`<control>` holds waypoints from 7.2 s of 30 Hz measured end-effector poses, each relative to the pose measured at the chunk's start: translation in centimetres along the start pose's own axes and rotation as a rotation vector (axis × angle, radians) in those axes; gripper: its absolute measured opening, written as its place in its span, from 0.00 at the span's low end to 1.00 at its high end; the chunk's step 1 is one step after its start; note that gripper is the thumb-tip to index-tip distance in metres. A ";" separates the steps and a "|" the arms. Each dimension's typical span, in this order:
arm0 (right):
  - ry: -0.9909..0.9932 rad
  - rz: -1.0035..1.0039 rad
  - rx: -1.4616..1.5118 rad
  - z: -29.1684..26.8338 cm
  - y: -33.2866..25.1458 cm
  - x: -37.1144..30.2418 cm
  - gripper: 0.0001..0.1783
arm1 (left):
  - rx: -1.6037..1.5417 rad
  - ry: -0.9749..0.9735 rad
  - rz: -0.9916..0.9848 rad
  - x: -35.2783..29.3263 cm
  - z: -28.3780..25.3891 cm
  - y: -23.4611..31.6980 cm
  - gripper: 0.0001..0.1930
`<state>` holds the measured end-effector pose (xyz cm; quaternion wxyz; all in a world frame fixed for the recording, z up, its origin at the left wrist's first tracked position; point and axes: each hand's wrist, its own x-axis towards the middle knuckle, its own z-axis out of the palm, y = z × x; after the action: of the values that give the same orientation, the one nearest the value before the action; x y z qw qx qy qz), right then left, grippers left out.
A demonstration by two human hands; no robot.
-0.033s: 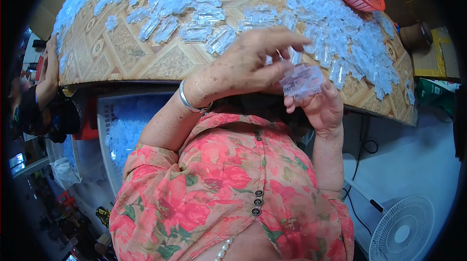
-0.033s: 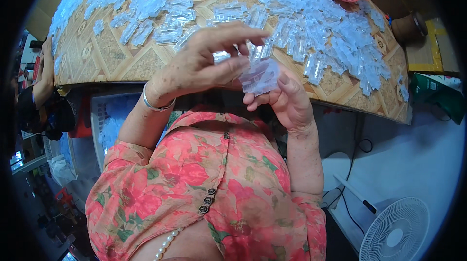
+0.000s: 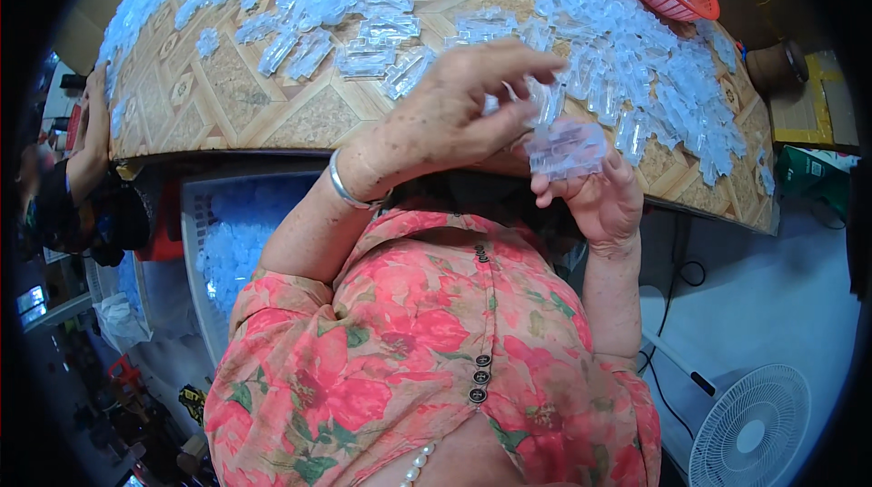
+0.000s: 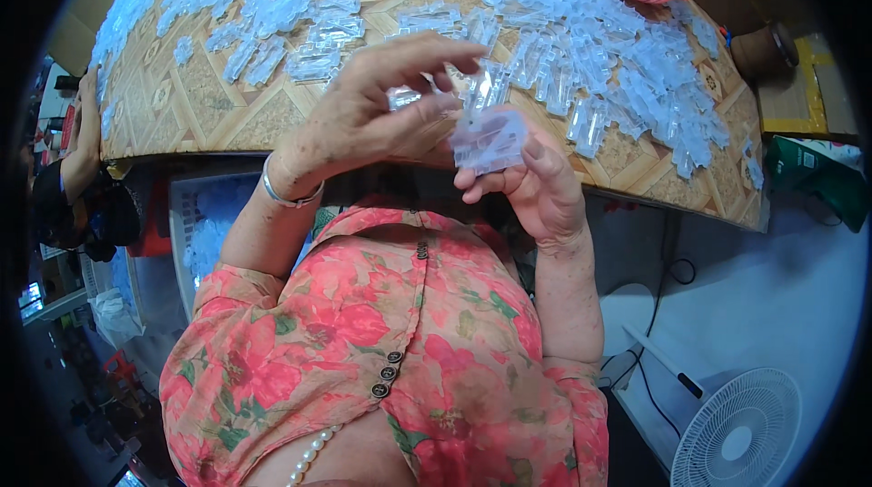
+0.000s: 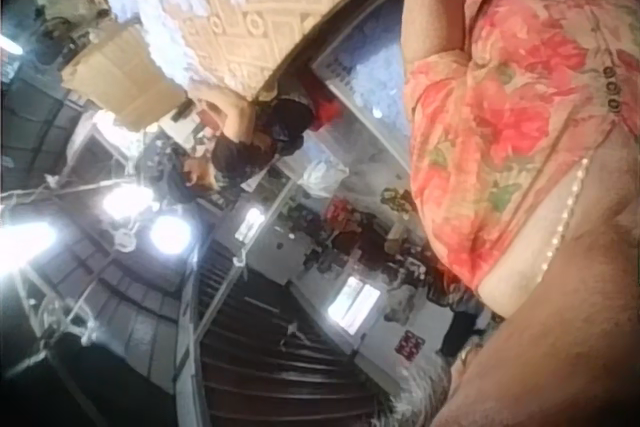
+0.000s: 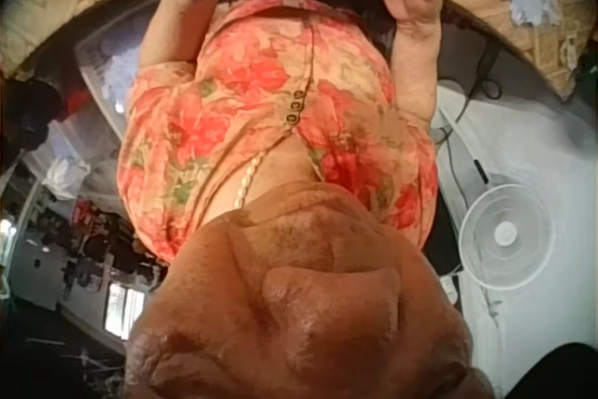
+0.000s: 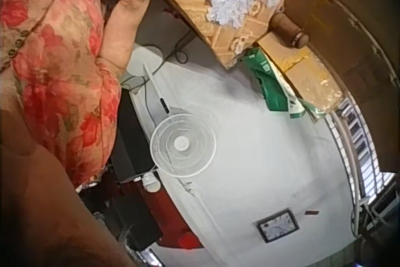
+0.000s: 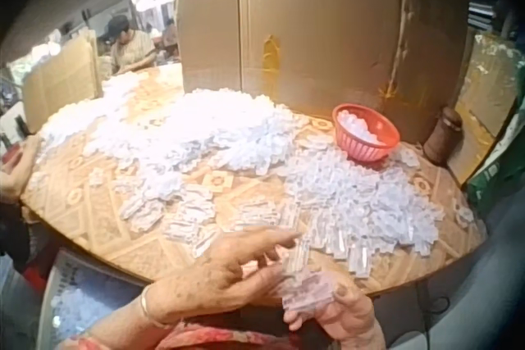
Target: The person sits at a wooden table and repeatedly picks up small, clear plastic components. They manipulate the parts with both hands, snapping them together to form small assemblies, and then place the finished units into a red basket on the right side of the table.
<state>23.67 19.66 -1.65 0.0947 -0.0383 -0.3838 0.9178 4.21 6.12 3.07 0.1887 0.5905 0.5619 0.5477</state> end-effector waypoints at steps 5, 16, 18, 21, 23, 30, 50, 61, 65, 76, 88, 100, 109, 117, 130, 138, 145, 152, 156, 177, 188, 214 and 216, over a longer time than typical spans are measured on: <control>0.005 -0.105 0.261 -1.3 0.0 -0.1 0.40 | 0.415 0.127 -0.141 -2.4 -2.5 -0.8 0.21; 0.176 -0.208 0.165 -1.0 -0.7 -1.1 0.36 | 0.558 0.108 -0.118 -4.6 -2.0 -1.6 0.24; 0.252 -0.224 0.018 -0.6 -0.9 -1.7 0.36 | 0.558 0.114 -0.128 -4.6 -2.0 -1.6 0.24; 0.346 -0.227 -0.156 -0.4 -0.9 -2.4 0.32 | 0.645 0.185 -0.024 -4.7 -2.4 -1.7 0.23; 0.347 -0.237 -0.187 -0.2 -0.8 -1.9 0.30 | 0.663 0.197 -0.042 -4.5 -2.7 -1.9 0.22; 0.514 -0.484 -0.893 1.4 0.0 1.7 0.24 | 0.793 0.246 0.078 0.4 -5.9 -3.8 0.20; 0.302 -0.601 -1.776 0.8 0.6 5.4 0.21 | 0.204 0.204 -0.540 6.0 -11.5 -8.1 0.26; 0.298 -0.609 -1.791 0.6 0.8 5.5 0.19 | -0.732 0.239 -0.453 -0.5 -5.9 -3.7 0.24; 0.286 -0.629 -1.774 0.8 0.8 5.5 0.18 | -0.870 0.198 -0.404 -1.2 -4.4 -3.8 0.26; 0.367 -0.766 -1.663 1.3 0.0 5.6 0.22 | -0.569 0.139 -0.340 -1.2 -1.8 -1.5 0.27; 0.341 -0.817 -1.490 4.1 -0.9 4.9 0.35 | -0.807 -0.012 -0.281 -0.8 0.4 -0.2 0.28; 0.267 -0.483 -0.703 3.3 -0.8 4.1 0.33 | -0.818 0.013 -0.358 -1.4 0.5 0.0 0.30; 0.345 -0.347 -0.547 2.2 -0.6 4.3 0.29 | -0.716 0.069 -0.413 -2.1 -1.1 -0.9 0.25; 0.390 -0.361 -0.601 2.0 -0.4 4.2 0.26 | -0.592 0.133 -0.404 -2.2 -2.0 -1.5 0.24; 0.436 -0.320 -1.210 0.4 -1.0 4.1 0.20 | 0.371 0.125 -0.334 -1.2 -3.6 -1.3 0.12; 0.426 -0.555 -1.463 0.7 0.1 5.3 0.17 | 0.921 0.207 -0.183 5.7 -7.0 -7.6 0.25; 0.434 -0.532 -1.432 0.6 0.3 5.0 0.17 | 0.849 0.085 -0.329 8.6 -8.6 -9.9 0.29; 0.419 -0.523 -1.446 0.6 0.3 5.0 0.18 | -0.306 0.235 -0.558 5.8 -10.1 -7.0 0.27; 0.421 -0.515 -1.454 0.8 0.2 5.0 0.19 | -0.757 0.120 -0.473 3.6 -10.0 -6.1 0.27; 0.509 -0.533 -1.313 0.3 0.6 4.6 0.23 | -0.925 0.064 -0.415 -0.2 -4.1 -3.7 0.28; 0.332 -0.939 -1.553 3.3 0.3 5.2 0.26 | -0.668 0.160 -0.353 0.0 1.4 -0.5 0.28; 0.418 -0.684 -1.530 4.3 -2.1 3.7 0.50 | -0.735 0.116 -0.411 -1.1 2.3 0.5 0.27; 0.410 -0.679 -1.541 4.2 -2.1 3.7 0.50 | -0.739 0.132 -0.427 -1.1 2.4 0.8 0.27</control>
<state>19.78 18.93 2.79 0.3785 -0.1397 -0.8648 0.2989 6.86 5.89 2.47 0.4604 0.3174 0.4485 0.6972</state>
